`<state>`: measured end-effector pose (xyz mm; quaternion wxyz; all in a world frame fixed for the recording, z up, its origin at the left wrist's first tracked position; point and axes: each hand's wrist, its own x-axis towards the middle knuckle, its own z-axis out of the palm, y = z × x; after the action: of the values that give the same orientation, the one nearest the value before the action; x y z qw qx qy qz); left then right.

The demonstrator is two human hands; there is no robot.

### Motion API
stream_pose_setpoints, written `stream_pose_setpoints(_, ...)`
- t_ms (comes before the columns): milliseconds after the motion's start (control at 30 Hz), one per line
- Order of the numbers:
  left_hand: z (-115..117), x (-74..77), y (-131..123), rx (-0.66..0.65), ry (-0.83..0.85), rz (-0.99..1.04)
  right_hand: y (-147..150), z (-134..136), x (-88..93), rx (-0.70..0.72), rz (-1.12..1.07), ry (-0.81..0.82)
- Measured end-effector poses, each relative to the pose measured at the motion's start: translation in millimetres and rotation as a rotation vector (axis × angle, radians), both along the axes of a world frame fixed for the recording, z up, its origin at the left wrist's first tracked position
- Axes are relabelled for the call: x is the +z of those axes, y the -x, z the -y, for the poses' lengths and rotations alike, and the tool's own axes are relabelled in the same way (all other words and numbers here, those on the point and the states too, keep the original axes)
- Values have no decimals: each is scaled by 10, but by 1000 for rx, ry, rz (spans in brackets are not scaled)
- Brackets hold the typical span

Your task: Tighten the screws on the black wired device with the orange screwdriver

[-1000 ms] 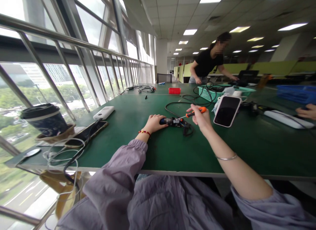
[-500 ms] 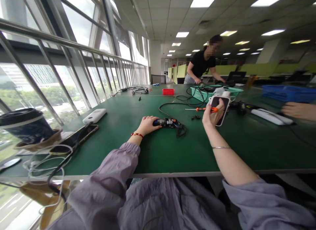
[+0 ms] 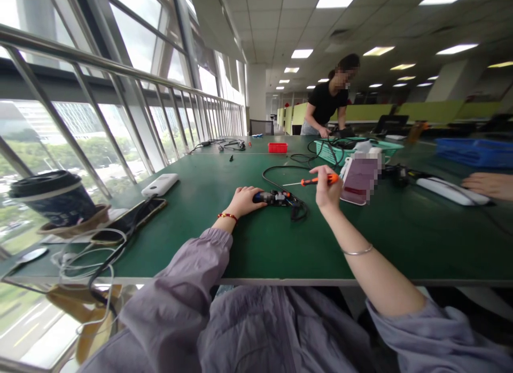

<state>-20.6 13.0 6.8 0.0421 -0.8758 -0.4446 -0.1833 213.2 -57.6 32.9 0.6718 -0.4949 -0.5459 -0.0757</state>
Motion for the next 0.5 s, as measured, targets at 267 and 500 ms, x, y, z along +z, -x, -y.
stream_pose_setpoints(267, -3, -10, -6, 4, 3, -8, 105, 25, 22, 276, -87, 115)
stream_pose_setpoints(500, 9, 0, -11, 5, 10, -3, 111, 51, 37, 266, -125, 105)
